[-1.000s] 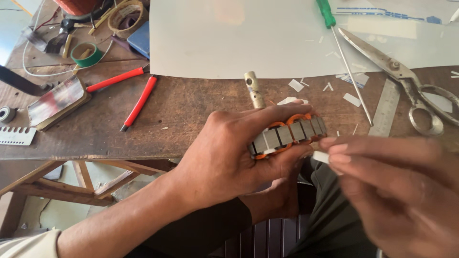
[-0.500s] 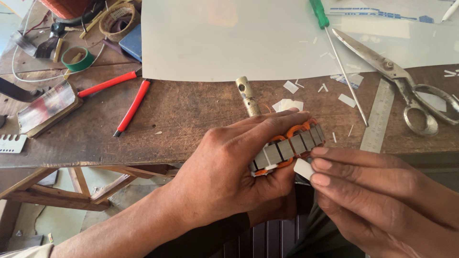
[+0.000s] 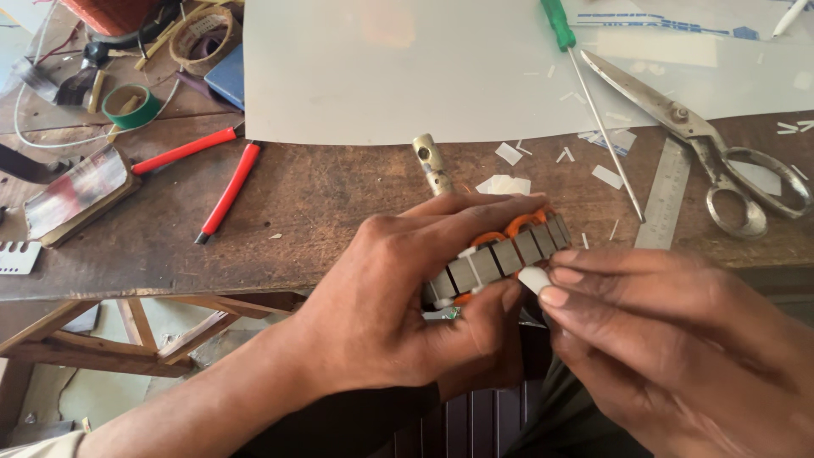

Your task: The person inserts small white plastic spacers into the slots of a laminated core assembly with copper windings. They use a metal rod to push the spacers into place and adjust the alignment of the core segments.

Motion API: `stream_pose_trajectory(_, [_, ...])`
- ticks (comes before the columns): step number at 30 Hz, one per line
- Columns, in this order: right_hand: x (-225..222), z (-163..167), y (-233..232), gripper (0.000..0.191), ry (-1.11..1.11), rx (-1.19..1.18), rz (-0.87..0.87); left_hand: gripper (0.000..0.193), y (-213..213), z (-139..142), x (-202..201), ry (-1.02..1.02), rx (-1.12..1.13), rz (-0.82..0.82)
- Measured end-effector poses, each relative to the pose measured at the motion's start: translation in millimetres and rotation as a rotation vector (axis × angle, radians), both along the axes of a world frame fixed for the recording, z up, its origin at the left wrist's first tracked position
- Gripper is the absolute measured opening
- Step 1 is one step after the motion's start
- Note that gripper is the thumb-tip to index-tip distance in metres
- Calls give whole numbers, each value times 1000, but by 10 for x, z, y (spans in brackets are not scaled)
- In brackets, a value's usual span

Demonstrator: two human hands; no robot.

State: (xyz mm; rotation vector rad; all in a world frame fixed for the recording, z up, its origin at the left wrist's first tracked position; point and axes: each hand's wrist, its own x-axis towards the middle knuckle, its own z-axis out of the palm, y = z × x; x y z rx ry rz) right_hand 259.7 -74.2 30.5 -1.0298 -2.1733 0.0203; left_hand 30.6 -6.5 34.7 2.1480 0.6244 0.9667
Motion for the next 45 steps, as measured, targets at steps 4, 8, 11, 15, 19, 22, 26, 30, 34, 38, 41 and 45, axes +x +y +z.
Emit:
stream_pose_trajectory(4, [16, 59, 17, 37, -42, -24, 37, 56, 6, 1, -12, 12, 36, -15])
stream_pose_trajectory(8, [-1, 101, 24, 37, -52, -41, 50, 55, 14, -46, -13, 25, 72, -8])
stream_pose_trajectory(11, [1, 121, 30, 38, -82, -46, 47, 55, 27, -80, -37, 48, 111, -7])
stream_pose_trajectory(15, [51, 131, 40, 39, -195, 31, 64, 56, 60, -122, -34, 49, 207, -25])
stream_pose_trajectory(19, [87, 146, 80, 37, -181, 26, 111, 55, 75, -142, -20, 123, 171, 13])
stream_pose_trajectory(22, [87, 187, 149, 37, -167, 28, 157, 55, 78, -136, -19, 131, 165, 16])
stream_pose_trajectory(26, [54, 224, 195, 36, -110, 5, 187, 54, 74, -126, -13, 101, 190, 4])
stream_pose_trajectory(30, [36, 176, 117, 35, -97, 3, 105, 55, 80, -124, -12, 61, 215, -23])
stream_pose_trajectory(34, [82, 134, 101, 35, -106, -12, 125, 55, 86, -129, -2, 97, 187, -17])
stream_pose_trajectory(38, [85, 161, 97, 36, -156, -17, 120, 55, 66, -130, -9, 101, 215, -6])
stream_pose_trajectory(41, [75, 200, 111, 36, -156, -35, 131, 56, 67, -135, -4, 122, 198, -4])
stream_pose_trajectory(45, [109, 189, 187, 34, -95, -19, 224, 55, 79, -133, -3, 86, 197, -16])
